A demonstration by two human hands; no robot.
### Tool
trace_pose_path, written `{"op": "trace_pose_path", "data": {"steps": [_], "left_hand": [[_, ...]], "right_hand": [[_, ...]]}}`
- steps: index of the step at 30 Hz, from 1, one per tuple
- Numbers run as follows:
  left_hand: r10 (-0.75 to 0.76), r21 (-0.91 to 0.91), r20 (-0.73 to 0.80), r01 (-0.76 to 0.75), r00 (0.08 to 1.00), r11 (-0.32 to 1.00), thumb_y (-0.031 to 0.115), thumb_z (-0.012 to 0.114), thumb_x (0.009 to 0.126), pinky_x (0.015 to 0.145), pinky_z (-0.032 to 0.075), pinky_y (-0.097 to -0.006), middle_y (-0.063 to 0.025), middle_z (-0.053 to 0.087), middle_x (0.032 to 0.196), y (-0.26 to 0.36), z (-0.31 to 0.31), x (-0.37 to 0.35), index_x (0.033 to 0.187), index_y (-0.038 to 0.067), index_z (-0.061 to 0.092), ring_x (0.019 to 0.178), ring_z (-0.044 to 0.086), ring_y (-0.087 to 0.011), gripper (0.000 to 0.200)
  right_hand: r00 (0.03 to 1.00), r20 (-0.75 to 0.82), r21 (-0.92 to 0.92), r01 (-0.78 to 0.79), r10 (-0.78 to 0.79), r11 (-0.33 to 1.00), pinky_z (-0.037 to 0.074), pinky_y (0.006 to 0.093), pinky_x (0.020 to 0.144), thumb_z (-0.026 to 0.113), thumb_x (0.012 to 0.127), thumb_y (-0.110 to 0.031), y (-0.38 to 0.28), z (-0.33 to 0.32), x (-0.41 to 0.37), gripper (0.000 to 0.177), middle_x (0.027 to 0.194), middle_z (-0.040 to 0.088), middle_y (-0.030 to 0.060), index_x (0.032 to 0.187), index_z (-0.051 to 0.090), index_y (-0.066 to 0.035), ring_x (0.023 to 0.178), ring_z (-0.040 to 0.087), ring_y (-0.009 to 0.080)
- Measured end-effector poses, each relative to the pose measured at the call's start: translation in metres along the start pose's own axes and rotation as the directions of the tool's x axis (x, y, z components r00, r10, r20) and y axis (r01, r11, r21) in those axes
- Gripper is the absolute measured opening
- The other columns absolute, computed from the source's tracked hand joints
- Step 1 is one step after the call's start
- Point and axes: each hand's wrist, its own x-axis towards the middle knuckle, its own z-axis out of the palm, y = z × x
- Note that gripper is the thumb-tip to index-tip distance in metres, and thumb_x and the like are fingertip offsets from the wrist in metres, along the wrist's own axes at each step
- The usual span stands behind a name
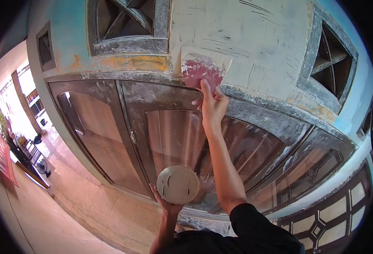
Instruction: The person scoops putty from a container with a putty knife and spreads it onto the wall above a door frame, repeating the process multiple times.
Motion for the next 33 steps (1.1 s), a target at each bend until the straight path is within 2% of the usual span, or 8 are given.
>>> {"op": "trace_pose_path", "data": {"steps": [2,3,6,11,14,22,31,33], "left_hand": [[-0.001,0.017,-0.032,0.001,1.0,1.0,0.072,0.039,0.079,0.095,0.035,-0.0604,-0.0079,0.042,0.135,0.0,-0.001,-0.003,0.131,0.02,0.044,0.121,0.04,-0.0344,0.074],[0.004,0.033,-0.059,-0.002,0.998,0.999,0.072,0.039,0.079,0.095,0.034,-0.0607,-0.0079,0.042,0.135,0.0,-0.001,-0.003,0.132,0.02,0.043,0.122,0.04,-0.0345,0.074],[0.015,0.034,-0.024,-0.014,1.0,0.999,0.072,0.039,0.079,0.096,0.033,-0.0614,-0.008,0.041,0.135,0.001,0.0,-0.003,0.132,0.021,0.043,0.122,0.039,-0.0349,0.074],[-0.007,0.047,0.001,0.006,1.0,0.999,0.072,0.04,0.079,0.096,0.033,-0.0615,-0.0073,0.042,0.135,0.001,0.0,-0.001,0.131,0.021,0.044,0.122,0.039,-0.0345,0.073],[-0.023,0.036,-0.015,0.023,1.0,0.999,0.072,0.04,0.078,0.097,0.032,-0.0613,-0.0073,0.042,0.135,-0.001,0.0,-0.003,0.131,0.021,0.044,0.122,0.039,-0.0343,0.074],[-0.026,0.01,-0.027,0.026,0.999,1.0,0.072,0.041,0.078,0.098,0.032,-0.0585,-0.0072,0.043,0.134,0.004,0.0,-0.001,0.13,0.019,0.046,0.121,0.041,-0.0332,0.074],[-0.014,0.006,-0.032,0.014,0.999,1.0,0.073,0.042,0.078,0.097,0.033,-0.0594,-0.0074,0.043,0.134,0.006,0.004,-0.002,0.13,0.019,0.046,0.121,0.041,-0.0338,0.075],[-0.054,-0.008,0.006,0.054,0.999,0.999,0.072,0.042,0.078,0.097,0.034,-0.0586,-0.007,0.044,0.133,0.006,0.003,-0.002,0.129,0.019,0.047,0.121,0.041,-0.0333,0.074]], "right_hand": [[0.993,-0.038,-0.029,-0.116,0.114,0.993,0.032,0.022,0.034,0.064,0.087,-0.025,0.005,-0.006,-0.013,0.024,0.079,0.067,0.0118,0.087,0.064,-0.001,0.041,0.054,0.0099],[0.994,0.007,-0.007,-0.109,0.109,0.994,0.034,0.0201,0.034,0.064,0.088,-0.025,0.017,-0.016,-0.022,0.027,0.076,0.066,0.0087,0.086,0.061,0.002,0.044,0.058,0.0109],[0.988,-0.011,-0.047,-0.154,0.154,0.987,0.034,0.0201,0.034,0.064,0.088,-0.025,0.013,-0.02,-0.039,0.026,0.071,0.065,0.0072,0.085,0.061,0.001,0.045,0.058,0.0108],[0.996,0.058,-0.009,-0.067,0.068,0.998,0.034,0.0194,0.034,0.065,0.087,-0.024,-0.013,-0.004,-0.01,0.022,0.066,0.062,0.001,0.083,0.062,-0.002,0.046,0.06,0.0106],[0.992,-0.01,0.006,-0.124,0.124,0.992,0.034,0.0194,0.034,0.065,0.087,-0.023,-0.001,-0.007,-0.011,0.021,0.067,0.062,0.001,0.083,0.062,-0.003,0.046,0.059,0.0106],[0.981,0.031,-0.041,-0.192,0.193,0.981,0.035,0.0189,0.034,0.065,0.086,-0.022,0.017,-0.035,-0.053,0.021,0.08,0.068,0.0061,0.09,0.065,-0.001,0.045,0.058,0.0104],[0.996,0.02,-0.031,-0.084,0.085,0.996,0.034,0.0202,0.035,0.062,0.088,-0.024,-0.001,-0.031,-0.023,0.024,0.082,0.068,0.0075,0.098,0.064,-0.002,0.043,0.057,0.0105],[0.997,0.008,-0.033,-0.083,0.083,0.996,0.034,0.0202,0.035,0.063,0.088,-0.024,0.001,-0.03,-0.014,0.025,0.082,0.068,0.008,0.097,0.064,-0.001,0.043,0.056,0.0106]]}}
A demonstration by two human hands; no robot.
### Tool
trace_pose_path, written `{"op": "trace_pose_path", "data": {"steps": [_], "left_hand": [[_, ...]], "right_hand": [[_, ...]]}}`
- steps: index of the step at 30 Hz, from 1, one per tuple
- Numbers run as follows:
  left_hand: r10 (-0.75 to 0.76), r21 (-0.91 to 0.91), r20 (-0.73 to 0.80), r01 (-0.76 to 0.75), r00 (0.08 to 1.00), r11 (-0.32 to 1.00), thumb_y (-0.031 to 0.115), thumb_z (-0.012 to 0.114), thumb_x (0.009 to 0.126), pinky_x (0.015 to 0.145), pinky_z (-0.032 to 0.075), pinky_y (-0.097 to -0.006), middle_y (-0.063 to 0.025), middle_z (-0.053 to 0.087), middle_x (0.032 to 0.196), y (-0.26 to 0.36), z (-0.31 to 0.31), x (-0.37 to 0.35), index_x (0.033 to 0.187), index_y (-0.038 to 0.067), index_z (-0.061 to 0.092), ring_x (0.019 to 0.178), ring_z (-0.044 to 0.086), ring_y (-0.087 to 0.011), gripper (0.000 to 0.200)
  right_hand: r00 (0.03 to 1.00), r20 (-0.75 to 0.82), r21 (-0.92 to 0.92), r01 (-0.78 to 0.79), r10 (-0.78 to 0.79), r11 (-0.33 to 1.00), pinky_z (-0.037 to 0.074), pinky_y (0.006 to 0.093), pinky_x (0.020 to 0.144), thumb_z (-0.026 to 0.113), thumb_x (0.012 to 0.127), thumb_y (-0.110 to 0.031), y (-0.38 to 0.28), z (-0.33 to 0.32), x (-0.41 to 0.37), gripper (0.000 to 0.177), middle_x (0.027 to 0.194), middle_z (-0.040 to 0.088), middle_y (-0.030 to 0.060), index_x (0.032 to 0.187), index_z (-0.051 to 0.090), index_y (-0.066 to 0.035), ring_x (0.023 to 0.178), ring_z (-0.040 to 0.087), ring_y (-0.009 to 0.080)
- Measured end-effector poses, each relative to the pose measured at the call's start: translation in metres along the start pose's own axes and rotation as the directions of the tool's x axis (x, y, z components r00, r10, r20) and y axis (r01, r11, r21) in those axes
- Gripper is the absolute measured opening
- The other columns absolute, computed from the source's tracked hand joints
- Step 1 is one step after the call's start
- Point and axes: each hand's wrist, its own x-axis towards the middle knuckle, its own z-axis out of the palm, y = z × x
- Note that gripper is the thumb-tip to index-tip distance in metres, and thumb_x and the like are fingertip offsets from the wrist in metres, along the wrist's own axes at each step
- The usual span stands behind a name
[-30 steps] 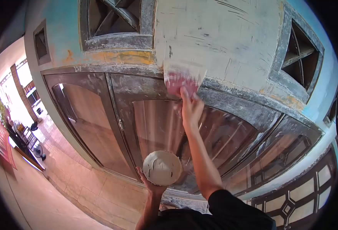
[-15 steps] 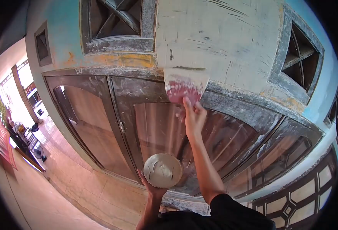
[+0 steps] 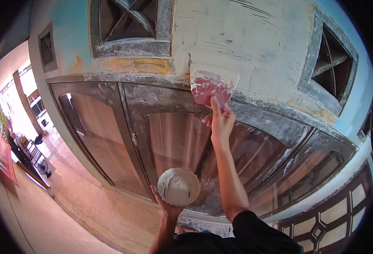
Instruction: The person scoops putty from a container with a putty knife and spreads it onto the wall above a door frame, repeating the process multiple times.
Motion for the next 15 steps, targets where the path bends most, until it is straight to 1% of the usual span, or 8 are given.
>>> {"op": "trace_pose_path", "data": {"steps": [3,6,7,9,11,13,14,15], "left_hand": [[-0.008,-0.003,0.011,0.008,1.0,1.0,0.073,0.042,0.077,0.097,0.034,-0.0585,-0.0069,0.044,0.134,-0.001,-0.002,0.0,0.129,0.019,0.047,0.121,0.041,-0.0334,0.075],[0.022,0.0,0.023,-0.022,1.0,1.0,0.074,0.042,0.077,0.097,0.034,-0.058,-0.0069,0.043,0.134,-0.002,-0.003,0.003,0.129,0.019,0.048,0.121,0.041,-0.0335,0.075],[0.022,-0.001,0.025,-0.022,0.999,1.0,0.074,0.042,0.077,0.097,0.034,-0.058,-0.0069,0.043,0.134,-0.002,-0.001,0.004,0.129,0.019,0.048,0.121,0.041,-0.0335,0.075],[0.027,0.052,-0.029,-0.025,0.999,0.998,0.073,0.043,0.077,0.097,0.034,-0.0574,-0.0067,0.044,0.134,-0.002,-0.001,0.001,0.129,0.019,0.048,0.121,0.041,-0.033,0.076],[-0.027,0.043,-0.017,0.027,0.999,0.999,0.074,0.042,0.076,0.098,0.034,-0.0561,-0.0061,0.043,0.135,-0.003,-0.005,0.003,0.131,0.018,0.046,0.121,0.041,-0.0321,0.078],[-0.069,0.032,0.004,0.068,0.998,0.997,0.076,0.042,0.075,0.099,0.034,-0.0548,-0.0055,0.042,0.136,-0.004,-0.008,0.002,0.132,0.018,0.044,0.122,0.041,-0.0312,0.081],[-0.042,0.037,0.018,0.042,0.999,0.998,0.076,0.042,0.075,0.099,0.033,-0.0552,-0.0056,0.041,0.136,-0.006,-0.007,0.003,0.132,0.018,0.044,0.122,0.04,-0.0314,0.081],[-0.012,0.039,0.034,0.011,0.999,0.999,0.076,0.042,0.075,0.099,0.033,-0.0556,-0.0057,0.041,0.136,-0.007,-0.006,0.006,0.132,0.019,0.044,0.122,0.04,-0.0316,0.081]], "right_hand": [[0.999,-0.023,-0.034,-0.024,0.024,0.999,0.033,0.0201,0.035,0.063,0.087,-0.025,0.018,-0.012,-0.01,0.026,0.083,0.068,0.009,0.096,0.064,0.0,0.043,0.056,0.0103],[0.991,-0.002,-0.047,-0.131,0.132,0.99,0.033,0.0207,0.034,0.063,0.087,-0.023,0.019,-0.021,-0.032,0.023,0.08,0.066,0.007,0.093,0.063,-0.001,0.044,0.056,0.0109],[0.992,0.0,-0.048,-0.129,0.129,0.99,0.033,0.0207,0.034,0.063,0.087,-0.023,0.014,-0.019,-0.027,0.023,0.08,0.066,0.007,0.093,0.063,-0.001,0.044,0.056,0.0109],[0.999,0.047,-0.023,0.012,-0.011,1.0,0.033,0.0209,0.035,0.062,0.088,-0.023,0.003,-0.015,-0.01,0.022,0.079,0.065,0.0055,0.092,0.063,-0.001,0.046,0.057,0.0115],[0.999,0.037,-0.05,-0.012,0.013,0.999,0.034,0.0209,0.035,0.061,0.089,-0.024,-0.009,-0.011,-0.003,0.023,0.079,0.064,0.0049,0.093,0.062,-0.001,0.047,0.058,0.0116],[1.0,0.025,-0.263,0.003,0.004,0.965,0.033,0.0199,0.036,0.062,0.088,-0.023,0.007,-0.018,-0.002,0.022,0.068,0.063,0.0015,0.088,0.065,-0.001,0.044,0.049,0.0035],[0.998,-0.002,-0.225,-0.056,0.057,0.973,0.034,0.0195,0.037,0.062,0.089,-0.023,0.012,-0.023,-0.017,0.023,0.068,0.063,0.0027,0.087,0.065,0.0,0.045,0.051,0.0039],[0.999,0.006,-0.224,-0.047,0.05,0.973,0.034,0.0195,0.037,0.062,0.089,-0.023,0.015,-0.024,-0.026,0.023,0.068,0.063,0.0027,0.087,0.065,0.0,0.045,0.051,0.0039]]}}
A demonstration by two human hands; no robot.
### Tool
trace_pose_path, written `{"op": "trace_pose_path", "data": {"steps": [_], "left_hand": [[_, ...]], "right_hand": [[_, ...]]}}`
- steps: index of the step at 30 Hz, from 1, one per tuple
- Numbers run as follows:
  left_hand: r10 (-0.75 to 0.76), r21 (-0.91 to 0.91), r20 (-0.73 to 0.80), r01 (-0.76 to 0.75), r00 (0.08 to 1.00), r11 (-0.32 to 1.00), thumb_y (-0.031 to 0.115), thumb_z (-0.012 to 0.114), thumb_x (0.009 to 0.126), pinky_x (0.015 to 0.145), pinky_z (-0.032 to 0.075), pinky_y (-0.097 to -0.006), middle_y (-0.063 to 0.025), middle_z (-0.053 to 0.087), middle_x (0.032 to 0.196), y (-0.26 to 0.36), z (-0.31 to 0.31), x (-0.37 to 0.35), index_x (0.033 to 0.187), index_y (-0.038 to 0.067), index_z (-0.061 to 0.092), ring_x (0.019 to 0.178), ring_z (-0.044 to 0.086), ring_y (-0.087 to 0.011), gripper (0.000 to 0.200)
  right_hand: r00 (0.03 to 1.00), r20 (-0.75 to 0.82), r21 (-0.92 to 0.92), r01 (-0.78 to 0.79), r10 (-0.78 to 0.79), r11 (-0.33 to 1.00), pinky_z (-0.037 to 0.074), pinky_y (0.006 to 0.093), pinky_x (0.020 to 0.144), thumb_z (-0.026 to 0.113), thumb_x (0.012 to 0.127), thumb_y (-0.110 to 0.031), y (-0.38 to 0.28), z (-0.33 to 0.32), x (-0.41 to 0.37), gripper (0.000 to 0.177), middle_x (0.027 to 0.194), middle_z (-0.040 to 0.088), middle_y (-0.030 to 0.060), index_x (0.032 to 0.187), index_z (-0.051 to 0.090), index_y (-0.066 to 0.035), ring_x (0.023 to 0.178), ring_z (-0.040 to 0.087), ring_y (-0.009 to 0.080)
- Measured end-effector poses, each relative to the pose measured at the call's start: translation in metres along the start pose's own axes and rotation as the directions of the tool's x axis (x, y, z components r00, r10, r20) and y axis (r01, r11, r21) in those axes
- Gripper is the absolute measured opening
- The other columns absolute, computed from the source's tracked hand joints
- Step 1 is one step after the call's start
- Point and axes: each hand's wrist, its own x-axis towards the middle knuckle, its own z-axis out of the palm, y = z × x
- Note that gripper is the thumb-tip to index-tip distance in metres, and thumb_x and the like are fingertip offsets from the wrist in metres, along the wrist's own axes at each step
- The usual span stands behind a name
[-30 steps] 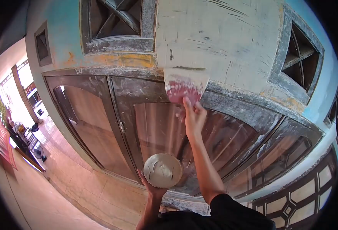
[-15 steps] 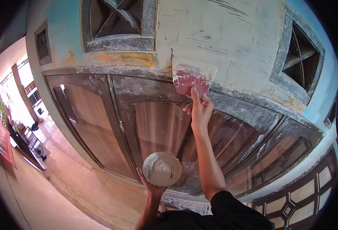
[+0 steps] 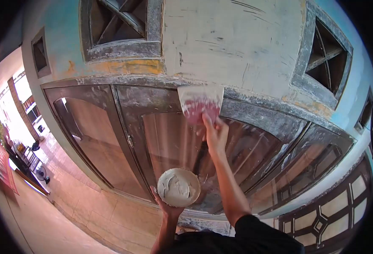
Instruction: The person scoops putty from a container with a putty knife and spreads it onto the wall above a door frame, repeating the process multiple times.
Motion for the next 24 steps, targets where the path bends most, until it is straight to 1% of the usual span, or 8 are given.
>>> {"op": "trace_pose_path", "data": {"steps": [2,7,12,14,15,18,19,24], "left_hand": [[0.016,-0.023,0.003,-0.016,1.0,1.0,0.074,0.042,0.077,0.099,0.033,-0.0557,-0.0068,0.042,0.136,0.002,0.004,-0.001,0.131,0.018,0.045,0.121,0.041,-0.0324,0.078],[-0.025,-0.044,0.067,0.028,0.997,0.999,0.072,0.042,0.079,0.099,0.034,-0.0549,-0.0077,0.043,0.135,0.001,-0.001,-0.002,0.131,0.016,0.046,0.121,0.042,-0.0324,0.076],[0.026,-0.056,0.02,-0.025,0.999,0.998,0.072,0.042,0.079,0.099,0.034,-0.0551,-0.0079,0.043,0.135,0.003,0.004,-0.003,0.131,0.015,0.045,0.121,0.041,-0.0331,0.077],[0.041,-0.028,-0.021,-0.042,0.999,0.999,0.072,0.042,0.079,0.099,0.034,-0.0561,-0.0078,0.043,0.135,0.002,0.0,-0.002,0.131,0.016,0.046,0.121,0.041,-0.0337,0.076],[0.019,-0.032,0.009,-0.019,1.0,0.999,0.072,0.042,0.079,0.098,0.034,-0.0568,-0.0076,0.043,0.135,0.002,-0.005,-0.001,0.131,0.017,0.046,0.121,0.041,-0.0338,0.076],[-0.01,-0.009,0.004,0.01,1.0,1.0,0.075,0.041,0.076,0.099,0.033,-0.0565,-0.0065,0.041,0.136,0.001,-0.006,-0.001,0.132,0.019,0.043,0.122,0.04,-0.0319,0.079],[-0.004,-0.04,-0.006,0.004,1.0,0.999,0.074,0.039,0.078,0.099,0.032,-0.0581,-0.0072,0.041,0.136,0.0,-0.007,-0.002,0.132,0.019,0.044,0.123,0.039,-0.0331,0.077],[0.015,-0.046,-0.001,-0.015,1.0,0.999,0.073,0.038,0.079,0.099,0.03,-0.0595,-0.0077,0.04,0.137,0.004,-0.001,-0.002,0.132,0.019,0.044,0.123,0.039,-0.0342,0.075]], "right_hand": [[1.0,0.008,0.09,0.02,-0.021,0.996,0.035,0.0207,0.036,0.062,0.088,-0.025,0.005,0.001,-0.01,0.025,0.073,0.062,0.0026,0.093,0.062,-0.001,0.048,0.059,0.0119],[0.996,0.028,0.168,0.079,-0.084,0.983,0.038,0.0207,0.039,0.061,0.089,-0.026,-0.015,0.018,0.031,0.025,0.076,0.066,0.0041,0.098,0.064,-0.002,0.052,0.06,0.0094],[0.999,0.036,0.168,0.02,-0.026,0.986,0.038,0.0204,0.039,0.061,0.089,-0.025,-0.009,0.017,-0.007,0.026,0.076,0.065,0.0031,0.099,0.065,-0.002,0.052,0.058,0.0081],[0.996,0.046,0.261,0.058,-0.072,0.964,0.037,0.0211,0.039,0.061,0.089,-0.025,-0.031,0.027,0.003,0.025,0.073,0.063,0.0013,0.095,0.065,-0.001,0.052,0.058,0.0083],[0.997,0.05,0.195,0.05,-0.061,0.98,0.035,0.0221,0.039,0.06,0.089,-0.026,-0.048,0.035,0.012,0.025,0.071,0.061,0.0002,0.09,0.063,-0.001,0.051,0.058,0.0088],[0.998,0.018,0.172,0.056,-0.06,0.983,0.036,0.0225,0.039,0.06,0.089,-0.027,-0.024,0.046,0.03,0.026,0.07,0.061,0.0012,0.089,0.062,-0.001,0.05,0.058,0.0096],[0.999,0.035,0.142,-0.023,0.018,0.99,0.038,0.0216,0.04,0.06,0.09,-0.027,-0.015,0.039,0.018,0.027,0.072,0.063,0.003,0.091,0.061,0.0,0.051,0.06,0.0103],[0.999,0.001,0.222,0.037,-0.039,0.974,0.04,0.021,0.039,0.062,0.088,-0.029,-0.023,0.043,-0.004,0.028,0.07,0.062,0.002,0.091,0.062,-0.001,0.052,0.061,0.0106]]}}
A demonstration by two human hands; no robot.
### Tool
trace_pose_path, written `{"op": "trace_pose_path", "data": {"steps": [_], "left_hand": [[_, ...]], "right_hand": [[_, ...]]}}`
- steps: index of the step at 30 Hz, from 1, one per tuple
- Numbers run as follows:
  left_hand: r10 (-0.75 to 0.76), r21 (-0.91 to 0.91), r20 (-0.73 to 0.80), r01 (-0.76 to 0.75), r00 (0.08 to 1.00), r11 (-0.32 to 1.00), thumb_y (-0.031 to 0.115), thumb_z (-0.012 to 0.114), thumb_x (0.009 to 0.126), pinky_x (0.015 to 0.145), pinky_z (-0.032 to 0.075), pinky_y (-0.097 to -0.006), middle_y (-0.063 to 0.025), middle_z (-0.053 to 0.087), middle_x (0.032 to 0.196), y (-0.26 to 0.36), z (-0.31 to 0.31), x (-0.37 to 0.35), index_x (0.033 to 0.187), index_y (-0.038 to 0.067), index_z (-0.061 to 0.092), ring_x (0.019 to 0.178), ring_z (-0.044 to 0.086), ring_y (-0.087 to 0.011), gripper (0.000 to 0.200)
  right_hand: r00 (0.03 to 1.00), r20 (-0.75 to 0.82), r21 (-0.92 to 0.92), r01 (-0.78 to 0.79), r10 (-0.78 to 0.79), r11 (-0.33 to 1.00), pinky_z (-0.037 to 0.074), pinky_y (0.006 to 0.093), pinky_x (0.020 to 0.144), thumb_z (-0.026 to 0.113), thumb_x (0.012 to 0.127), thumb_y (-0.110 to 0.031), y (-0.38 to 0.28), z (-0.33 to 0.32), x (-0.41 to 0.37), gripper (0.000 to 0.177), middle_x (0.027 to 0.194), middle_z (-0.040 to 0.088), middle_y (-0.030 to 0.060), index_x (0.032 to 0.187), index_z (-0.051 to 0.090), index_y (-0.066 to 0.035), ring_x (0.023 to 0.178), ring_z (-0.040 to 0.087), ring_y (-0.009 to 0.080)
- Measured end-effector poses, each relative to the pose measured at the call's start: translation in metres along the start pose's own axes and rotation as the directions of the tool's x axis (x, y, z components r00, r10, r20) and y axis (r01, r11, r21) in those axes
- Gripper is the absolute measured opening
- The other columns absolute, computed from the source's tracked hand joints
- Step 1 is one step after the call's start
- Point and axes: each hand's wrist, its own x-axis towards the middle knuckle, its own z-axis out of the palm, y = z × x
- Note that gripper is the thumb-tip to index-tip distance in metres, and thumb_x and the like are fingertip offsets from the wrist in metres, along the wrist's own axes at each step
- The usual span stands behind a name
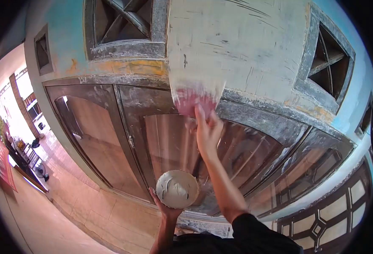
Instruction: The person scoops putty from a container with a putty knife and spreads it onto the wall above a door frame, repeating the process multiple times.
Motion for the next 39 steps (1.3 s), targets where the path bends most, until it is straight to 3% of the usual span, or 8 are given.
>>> {"op": "trace_pose_path", "data": {"steps": [2,8,12,14,21,25,32,39], "left_hand": [[0.022,0.023,0.007,-0.022,1.0,0.999,0.073,0.038,0.08,0.1,0.031,-0.0586,-0.0074,0.041,0.137,-0.002,0.001,0.001,0.132,0.018,0.044,0.123,0.039,-0.0339,0.076],[-0.008,0.001,0.007,0.008,1.0,1.0,0.071,0.038,0.08,0.099,0.032,-0.0579,-0.0081,0.042,0.135,0.0,0.01,-0.003,0.132,0.017,0.043,0.122,0.04,-0.0341,0.075],[0.027,0.01,-0.021,-0.026,0.999,1.0,0.071,0.039,0.081,0.099,0.032,-0.0578,-0.0084,0.042,0.135,0.002,0.004,-0.002,0.132,0.017,0.044,0.121,0.04,-0.034,0.075],[0.025,-0.006,0.026,-0.025,0.999,1.0,0.072,0.039,0.08,0.099,0.033,-0.0576,-0.0086,0.042,0.135,0.001,0.003,0.001,0.132,0.016,0.044,0.121,0.04,-0.0337,0.076],[-0.009,-0.048,0.014,0.01,1.0,0.999,0.072,0.038,0.08,0.099,0.032,-0.0581,-0.0089,0.042,0.135,0.001,0.0,0.003,0.132,0.018,0.043,0.122,0.04,-0.034,0.075],[0.01,0.023,0.018,-0.01,1.0,1.0,0.072,0.038,0.08,0.098,0.032,-0.0593,-0.0089,0.041,0.135,0.002,0.002,0.005,0.132,0.019,0.043,0.122,0.039,-0.0346,0.075],[0.027,0.025,-0.033,-0.026,0.999,0.999,0.072,0.038,0.079,0.098,0.032,-0.0601,-0.009,0.041,0.136,0.004,0.005,0.002,0.133,0.019,0.043,0.123,0.039,-0.0349,0.075],[0.02,0.017,0.038,-0.02,0.999,1.0,0.071,0.038,0.08,0.098,0.032,-0.0602,-0.0087,0.041,0.135,0.006,0.004,0.003,0.132,0.019,0.044,0.122,0.039,-0.0348,0.073]], "right_hand": [[0.996,0.034,0.028,0.086,-0.087,0.996,0.04,0.02,0.04,0.061,0.089,-0.023,-0.021,0.016,0.026,0.025,0.076,0.065,0.0039,0.096,0.064,0.0,0.05,0.059,0.0096],[0.998,-0.06,0.015,-0.032,0.033,0.999,0.042,0.0209,0.042,0.06,0.09,-0.023,0.034,-0.003,-0.002,0.025,0.077,0.065,0.0042,0.092,0.062,0.001,0.055,0.06,0.0093],[1.0,-0.014,0.06,-0.01,0.011,0.998,0.043,0.0209,0.041,0.063,0.088,-0.027,0.0,0.002,-0.004,0.028,0.077,0.064,0.0046,0.097,0.062,-0.001,0.055,0.062,0.012],[0.99,0.019,0.066,0.137,-0.138,0.988,0.043,0.0213,0.043,0.062,0.088,-0.025,-0.022,0.017,0.031,0.027,0.077,0.065,0.0051,0.098,0.062,-0.001,0.055,0.062,0.0122],[0.996,-0.029,-0.021,-0.09,0.09,0.996,0.042,0.0211,0.042,0.061,0.089,-0.024,0.016,0.005,-0.004,0.024,0.074,0.064,0.0038,0.094,0.062,-0.001,0.056,0.063,0.0121],[0.991,0.019,0.061,0.135,-0.136,0.989,0.041,0.0206,0.041,0.061,0.089,-0.024,-0.016,0.027,0.026,0.023,0.073,0.063,0.003,0.093,0.063,-0.001,0.054,0.062,0.0127],[0.999,-0.016,-0.019,-0.044,0.044,0.999,0.037,0.02,0.037,0.061,0.089,-0.026,0.032,0.016,0.005,0.025,0.07,0.061,0.0018,0.091,0.062,0.0,0.054,0.063,0.013],[0.996,0.0,0.022,0.091,-0.092,0.996,0.037,0.0199,0.036,0.061,0.089,-0.026,-0.015,0.039,0.046,0.027,0.079,0.065,0.0064,0.091,0.062,0.0,0.054,0.062,0.0123]]}}
